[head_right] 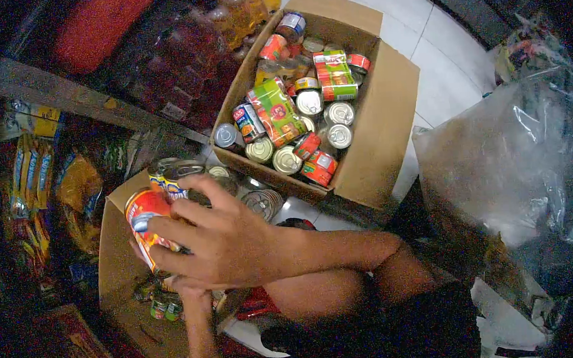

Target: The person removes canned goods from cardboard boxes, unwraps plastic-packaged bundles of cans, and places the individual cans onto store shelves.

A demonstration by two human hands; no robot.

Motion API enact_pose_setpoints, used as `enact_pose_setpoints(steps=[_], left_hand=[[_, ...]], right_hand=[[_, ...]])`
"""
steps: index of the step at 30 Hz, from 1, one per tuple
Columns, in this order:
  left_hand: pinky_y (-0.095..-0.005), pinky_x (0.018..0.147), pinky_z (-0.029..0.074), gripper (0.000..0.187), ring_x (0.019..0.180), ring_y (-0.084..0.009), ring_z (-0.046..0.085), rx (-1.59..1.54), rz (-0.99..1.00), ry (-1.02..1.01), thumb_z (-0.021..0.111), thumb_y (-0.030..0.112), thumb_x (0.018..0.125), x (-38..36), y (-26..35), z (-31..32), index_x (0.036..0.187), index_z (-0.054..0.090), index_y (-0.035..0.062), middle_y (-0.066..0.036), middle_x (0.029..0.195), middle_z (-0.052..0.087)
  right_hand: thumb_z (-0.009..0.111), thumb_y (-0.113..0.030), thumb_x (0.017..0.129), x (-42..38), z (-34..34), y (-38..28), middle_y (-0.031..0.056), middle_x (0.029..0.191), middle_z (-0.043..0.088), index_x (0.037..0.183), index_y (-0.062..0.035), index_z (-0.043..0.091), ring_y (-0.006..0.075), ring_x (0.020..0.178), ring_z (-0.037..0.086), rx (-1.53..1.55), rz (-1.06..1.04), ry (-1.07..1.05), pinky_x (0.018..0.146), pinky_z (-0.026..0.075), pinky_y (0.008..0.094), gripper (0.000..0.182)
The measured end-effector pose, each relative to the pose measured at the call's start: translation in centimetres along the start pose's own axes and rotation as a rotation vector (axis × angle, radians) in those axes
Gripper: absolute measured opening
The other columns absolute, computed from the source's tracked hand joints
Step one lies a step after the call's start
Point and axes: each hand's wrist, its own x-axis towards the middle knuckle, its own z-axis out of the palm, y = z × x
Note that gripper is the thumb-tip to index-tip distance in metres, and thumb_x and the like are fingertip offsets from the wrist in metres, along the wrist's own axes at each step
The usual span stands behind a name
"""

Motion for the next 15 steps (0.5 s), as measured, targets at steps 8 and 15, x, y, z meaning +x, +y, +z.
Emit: enact_pose_setpoints(steps=[8,15], left_hand=[[-0.0459,0.11,0.018,0.072,0.124,-0.0242,0.04,-0.014,-0.069,-0.148,0.052,0.057,0.08,0.3,0.1,0.3,0.133,0.04,0.0108,-0.007,0.134,0.046],[-0.0414,0.106,0.027,0.066,0.119,-0.0233,0.045,0.08,-0.017,-0.217,0.056,0.052,0.08,0.8,-0.3,0.5,0.129,0.045,0.0096,-0.008,0.128,0.051]], right_hand=[[0.064,-0.017,0.082,0.2,-6.4,12.3,0.0063,0.102,0.062,0.108,-0.0014,0.06,0.0128,0.093,0.058,0.276,0.61,0.029,0.082,0.045,0.0277,0.031],[0.056,-0.06,0.076,-11.8,-10.3,40.5,0.0169,0.106,0.064,0.114,-0.0074,0.059,0.0341,0.1,0.06,-0.486,1.232,-0.577,0.087,0.045,0.048,0.065]])
